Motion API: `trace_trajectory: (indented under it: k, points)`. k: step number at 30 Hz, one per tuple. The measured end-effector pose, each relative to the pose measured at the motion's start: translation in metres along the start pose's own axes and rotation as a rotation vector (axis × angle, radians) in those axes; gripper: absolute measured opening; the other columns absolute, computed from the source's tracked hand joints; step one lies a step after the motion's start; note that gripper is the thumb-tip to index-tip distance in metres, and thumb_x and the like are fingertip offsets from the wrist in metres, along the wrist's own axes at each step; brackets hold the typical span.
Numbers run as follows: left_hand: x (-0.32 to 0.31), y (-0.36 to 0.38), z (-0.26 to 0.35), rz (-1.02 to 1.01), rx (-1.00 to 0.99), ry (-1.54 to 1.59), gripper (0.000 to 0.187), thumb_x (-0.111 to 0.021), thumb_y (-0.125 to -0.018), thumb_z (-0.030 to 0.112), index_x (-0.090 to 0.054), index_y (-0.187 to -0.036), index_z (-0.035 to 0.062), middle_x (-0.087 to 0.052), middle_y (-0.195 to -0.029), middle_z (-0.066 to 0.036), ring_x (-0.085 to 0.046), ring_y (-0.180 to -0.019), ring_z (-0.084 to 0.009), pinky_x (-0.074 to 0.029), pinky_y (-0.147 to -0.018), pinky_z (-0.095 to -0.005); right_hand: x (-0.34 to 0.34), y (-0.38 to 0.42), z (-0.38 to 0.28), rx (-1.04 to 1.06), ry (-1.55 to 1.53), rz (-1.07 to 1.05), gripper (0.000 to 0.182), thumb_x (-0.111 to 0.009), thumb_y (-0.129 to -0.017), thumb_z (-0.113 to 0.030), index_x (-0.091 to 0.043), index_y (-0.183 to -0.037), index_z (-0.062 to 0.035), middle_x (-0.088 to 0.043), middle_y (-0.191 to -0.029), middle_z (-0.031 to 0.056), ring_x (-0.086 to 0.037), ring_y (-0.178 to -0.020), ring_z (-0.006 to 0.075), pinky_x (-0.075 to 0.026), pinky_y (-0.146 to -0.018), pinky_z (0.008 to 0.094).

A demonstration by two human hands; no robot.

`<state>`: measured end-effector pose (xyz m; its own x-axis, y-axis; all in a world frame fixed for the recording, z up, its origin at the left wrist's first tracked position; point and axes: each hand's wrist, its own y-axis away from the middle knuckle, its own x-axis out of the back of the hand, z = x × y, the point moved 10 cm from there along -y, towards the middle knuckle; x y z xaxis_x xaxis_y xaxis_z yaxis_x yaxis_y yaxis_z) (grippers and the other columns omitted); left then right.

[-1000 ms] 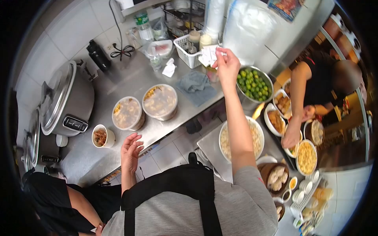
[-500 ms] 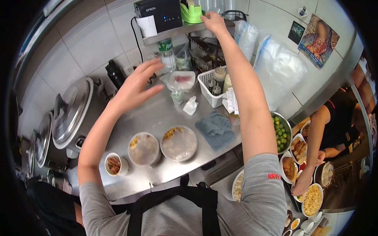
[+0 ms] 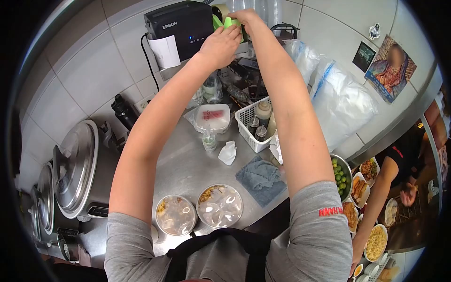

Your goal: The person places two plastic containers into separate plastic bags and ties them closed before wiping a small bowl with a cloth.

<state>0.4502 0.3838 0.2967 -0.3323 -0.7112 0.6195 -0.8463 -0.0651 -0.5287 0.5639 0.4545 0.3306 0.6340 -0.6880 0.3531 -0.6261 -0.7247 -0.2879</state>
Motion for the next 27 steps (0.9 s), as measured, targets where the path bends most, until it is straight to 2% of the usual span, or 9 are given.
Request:
trace_trajectory:
  k: [3, 5, 7, 9, 15, 19, 21, 23, 27]
  points:
    - [0.002, -0.004, 0.0, -0.008, -0.009, -0.075, 0.055, -0.062, -0.073, 0.026, -0.046, -0.118, 0.0004, -0.041, -0.129, -0.01, -0.036, -0.122, -0.0216, -0.031, -0.099, -0.0369, 0.016, -0.02, 0.014, -0.088, -0.207, 0.109, 0.034, -0.063, -0.076, -0.028, -0.06, -0.096, -0.0003, -0.047, -0.122, 0.0168, -0.044, -0.112, 0.0272, -0.03, -0.093, 0.0415]
    - [-0.003, -0.003, 0.002, -0.016, -0.012, -0.07, 0.053, -0.062, -0.073, 0.026, -0.047, -0.118, 0.0009, -0.042, -0.129, -0.009, -0.037, -0.121, -0.0207, -0.031, -0.098, -0.0365, 0.031, -0.024, -0.003, 0.206, -0.603, -0.035, 0.019, -0.064, -0.068, -0.022, -0.061, -0.076, -0.0047, -0.059, -0.069, 0.0086, -0.051, -0.06, 0.0179, -0.038, -0.054, 0.0351]
    - [0.001, -0.003, 0.0, 0.069, -0.023, -0.076, 0.051, -0.061, -0.073, 0.025, -0.048, -0.117, 0.0018, -0.043, -0.127, -0.009, -0.037, -0.121, -0.02, -0.031, -0.098, -0.0361, 0.089, 0.057, -0.031, 0.411, -0.771, 0.063, 0.01, -0.059, -0.072, -0.014, -0.06, -0.072, -0.0043, -0.057, -0.066, 0.0077, -0.05, -0.06, 0.0173, -0.038, -0.055, 0.0308]
    - [0.002, -0.003, -0.001, 0.085, -0.027, -0.049, 0.05, -0.061, -0.073, 0.023, -0.049, -0.117, 0.0028, -0.044, -0.127, -0.008, -0.038, -0.121, -0.0199, -0.031, -0.099, -0.0365, 0.141, 0.108, -0.026, 0.45, -0.813, 0.106, 0.017, -0.058, -0.079, -0.016, -0.061, -0.087, -0.0025, -0.057, -0.108, 0.0135, -0.05, -0.102, 0.0206, -0.034, -0.089, 0.0394]
    - [0.003, -0.011, -0.009, -0.011, -0.096, 0.088, 0.038, -0.058, -0.07, 0.013, -0.055, -0.107, 0.0021, -0.047, -0.124, -0.009, -0.043, -0.116, -0.0226, -0.031, -0.101, -0.0369, 0.147, 0.22, 0.074, 0.324, -0.933, 0.362, 0.012, -0.063, -0.073, -0.006, -0.062, -0.081, 0.0027, -0.061, -0.078, 0.0067, -0.055, -0.073, 0.0131, -0.042, -0.07, 0.0259]
    - [0.014, -0.027, -0.03, -0.199, -0.083, 0.349, 0.026, -0.055, -0.063, 0.003, -0.06, -0.088, 0.0027, -0.062, -0.088, -0.015, -0.059, -0.085, -0.0305, -0.046, -0.077, -0.037, 0.098, 0.233, 0.131, 0.208, -0.92, 0.267, 0.011, -0.062, -0.077, -0.01, -0.062, -0.077, 0.0008, -0.059, -0.089, 0.007, -0.054, -0.07, 0.0102, -0.041, -0.067, 0.0228]
    - [0.027, -0.041, -0.028, -0.094, -0.27, 0.472, 0.007, -0.06, -0.069, 0.007, -0.059, -0.075, 0.004, -0.062, -0.067, -0.01, -0.06, -0.062, -0.0236, -0.046, -0.056, -0.0336, 0.088, 0.234, 0.141, 0.145, -0.912, 0.288, 0.011, -0.062, -0.078, -0.011, -0.063, -0.076, 0.0001, -0.058, -0.09, 0.0068, -0.053, -0.069, 0.0097, -0.041, -0.066, 0.0226]
    - [0.045, -0.051, -0.04, -0.292, 0.028, 0.36, 0.041, -0.053, -0.073, 0.022, -0.057, -0.112, 0.0093, -0.06, -0.094, -0.025, -0.057, -0.094, -0.0335, -0.043, -0.086, -0.0383, 0.088, 0.233, 0.151, 0.086, -0.905, 0.309, 0.012, -0.062, -0.078, -0.012, -0.063, -0.074, -0.0006, -0.057, -0.092, 0.0067, -0.052, -0.068, 0.0091, -0.04, -0.066, 0.0224]
    - [0.017, -0.075, -0.027, -0.217, -0.2, 0.371, 0.032, -0.052, -0.074, 0.021, -0.062, -0.101, 0.0075, -0.062, -0.094, -0.019, -0.058, -0.091, -0.0308, -0.045, -0.078, -0.0393, 0.094, 0.23, 0.148, 0.142, -0.839, 0.302, 0.013, -0.062, -0.078, -0.012, -0.062, -0.072, -0.0008, -0.057, -0.091, 0.0059, -0.051, -0.07, 0.0086, -0.039, -0.064, 0.0222]
